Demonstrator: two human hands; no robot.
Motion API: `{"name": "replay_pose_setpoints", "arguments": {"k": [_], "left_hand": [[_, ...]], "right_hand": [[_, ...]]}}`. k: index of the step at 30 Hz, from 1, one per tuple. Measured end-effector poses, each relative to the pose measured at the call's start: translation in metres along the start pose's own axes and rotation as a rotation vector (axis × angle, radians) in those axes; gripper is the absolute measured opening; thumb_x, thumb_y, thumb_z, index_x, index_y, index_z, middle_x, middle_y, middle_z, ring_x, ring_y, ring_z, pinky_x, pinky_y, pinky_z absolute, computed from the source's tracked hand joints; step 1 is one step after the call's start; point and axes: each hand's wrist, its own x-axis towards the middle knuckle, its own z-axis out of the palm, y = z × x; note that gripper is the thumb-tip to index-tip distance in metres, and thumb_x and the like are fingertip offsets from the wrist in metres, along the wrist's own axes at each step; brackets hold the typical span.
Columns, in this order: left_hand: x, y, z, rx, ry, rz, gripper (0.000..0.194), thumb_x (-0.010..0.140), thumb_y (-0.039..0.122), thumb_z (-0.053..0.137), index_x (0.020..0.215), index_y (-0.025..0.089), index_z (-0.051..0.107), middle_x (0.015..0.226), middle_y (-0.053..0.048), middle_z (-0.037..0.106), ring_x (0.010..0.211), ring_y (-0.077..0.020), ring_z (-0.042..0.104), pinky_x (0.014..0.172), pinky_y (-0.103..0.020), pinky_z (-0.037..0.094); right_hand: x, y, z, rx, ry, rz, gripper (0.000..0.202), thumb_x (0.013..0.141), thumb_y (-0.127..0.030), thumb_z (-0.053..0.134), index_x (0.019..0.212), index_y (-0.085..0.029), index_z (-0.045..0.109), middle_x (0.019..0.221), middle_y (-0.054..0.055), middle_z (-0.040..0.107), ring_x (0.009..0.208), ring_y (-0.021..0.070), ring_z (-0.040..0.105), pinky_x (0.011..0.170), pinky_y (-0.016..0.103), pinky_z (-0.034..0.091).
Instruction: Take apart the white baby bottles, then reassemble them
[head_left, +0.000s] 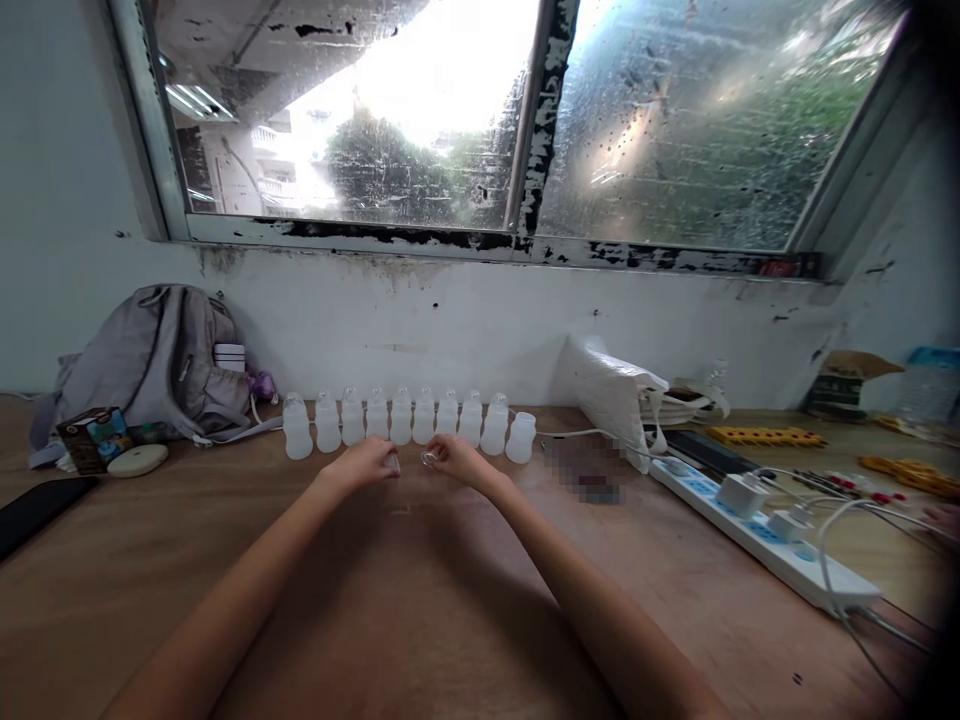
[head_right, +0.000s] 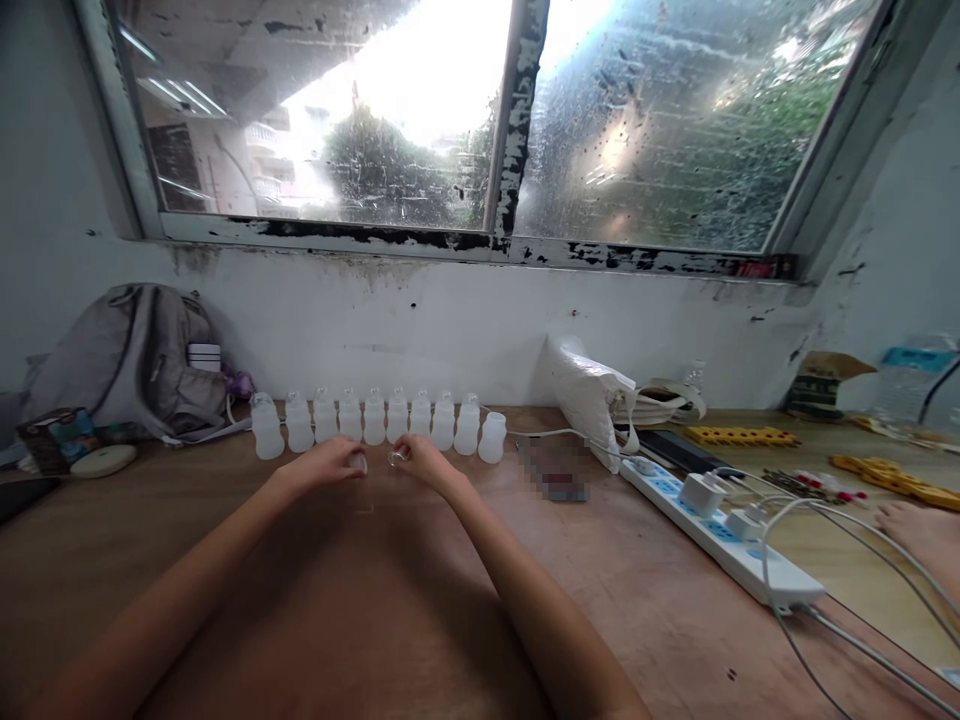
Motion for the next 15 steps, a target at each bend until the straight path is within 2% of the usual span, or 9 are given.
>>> {"name": "replay_pose_setpoints", "arguments": {"k": [5, 8, 12, 15], "left_hand": [[0.0, -0.023, 0.005, 0.022, -0.133, -0.13, 0.035, 0.068, 0.034, 0.054, 0.098, 0.015, 0.056, 0.098, -0.01, 0.059, 0.092, -0.0228, 0.055, 0.076, -0.027, 0.042], [0.001, -0.029, 0.006, 0.033, -0.179, -0.169, 0.038, 0.068, 0.035, 0.054, 0.101, 0.017, 0.053, 0.1, -0.009, 0.058, 0.092, -0.0226, 0.055, 0.076, -0.027, 0.042], [0.001, -0.032, 0.005, 0.05, -0.219, -0.208, 0.038, 0.07, 0.037, 0.051, 0.102, 0.016, 0.051, 0.104, -0.01, 0.057, 0.094, -0.0228, 0.054, 0.077, -0.027, 0.041], [0.001, -0.034, 0.005, 0.065, -0.245, -0.223, 0.039, 0.07, 0.036, 0.052, 0.102, 0.015, 0.051, 0.106, -0.011, 0.056, 0.095, -0.0237, 0.054, 0.075, -0.027, 0.042]], "right_hand": [[-0.007, 0.006, 0.016, -0.228, -0.002, 0.009, 0.023, 0.07, -0.022, 0.056, 0.092, -0.017, 0.056, 0.082, 0.007, 0.062, 0.087, 0.0223, 0.052, 0.079, 0.036, 0.032], [-0.01, 0.003, 0.022, -0.31, -0.02, 0.001, 0.021, 0.074, -0.027, 0.055, 0.093, -0.018, 0.056, 0.084, 0.007, 0.062, 0.092, 0.023, 0.05, 0.085, 0.038, 0.026], [-0.009, 0.002, 0.013, -0.378, -0.017, 0.032, 0.029, 0.077, -0.033, 0.051, 0.102, -0.02, 0.052, 0.1, 0.008, 0.06, 0.105, 0.0232, 0.043, 0.09, 0.038, 0.021], [-0.007, 0.008, -0.004, -0.42, -0.017, 0.124, 0.03, 0.078, -0.029, 0.047, 0.105, -0.019, 0.05, 0.108, 0.01, 0.056, 0.108, 0.0264, 0.04, 0.085, 0.039, 0.026]]}}
